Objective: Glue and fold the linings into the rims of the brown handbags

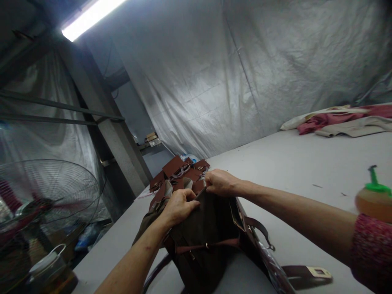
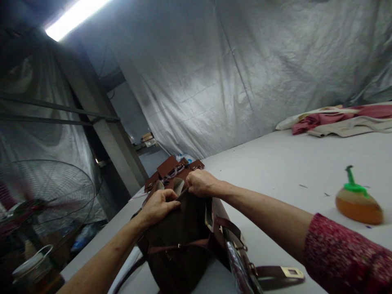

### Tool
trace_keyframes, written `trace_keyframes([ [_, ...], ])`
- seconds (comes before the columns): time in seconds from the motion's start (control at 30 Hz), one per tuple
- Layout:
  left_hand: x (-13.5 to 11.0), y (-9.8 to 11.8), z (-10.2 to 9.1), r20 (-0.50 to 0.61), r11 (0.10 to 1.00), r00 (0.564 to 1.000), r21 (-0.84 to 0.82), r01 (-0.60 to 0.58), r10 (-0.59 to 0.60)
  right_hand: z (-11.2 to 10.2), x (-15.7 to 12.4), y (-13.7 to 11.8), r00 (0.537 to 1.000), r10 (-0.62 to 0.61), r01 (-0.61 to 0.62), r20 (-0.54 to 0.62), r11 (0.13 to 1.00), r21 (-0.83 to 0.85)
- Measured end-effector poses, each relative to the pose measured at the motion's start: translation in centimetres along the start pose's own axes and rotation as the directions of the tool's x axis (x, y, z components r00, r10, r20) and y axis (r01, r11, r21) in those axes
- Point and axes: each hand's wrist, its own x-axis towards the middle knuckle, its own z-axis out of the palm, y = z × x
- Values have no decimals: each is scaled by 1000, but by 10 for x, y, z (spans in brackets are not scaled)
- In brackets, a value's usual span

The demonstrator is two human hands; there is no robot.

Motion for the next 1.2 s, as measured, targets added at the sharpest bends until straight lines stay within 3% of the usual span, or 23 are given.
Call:
trace_keyframes([
  [0.2,13,-4,-1,15,996,998,60,59,-60,3,4,-5,1000,-16,16,-7,1000,8],
  [0.43,42,-7,13,-27,995,995,-9,-99,99,2,5,-4,999,-36,36,7,999,38],
  [0.6,37,-12,11,-76,1000,997,-8,-23,22,-2,-2,6,1000,6,-6,11,997,76],
  [0.87,36,-12,14,-82,999,997,-29,-16,13,-2,-3,4,1000,29,-29,-8,1000,3],
  [1.2,43,-20,17,44,952,999,-307,-11,26,-4,-4,-9,994,106,-107,-10,989,-104],
])
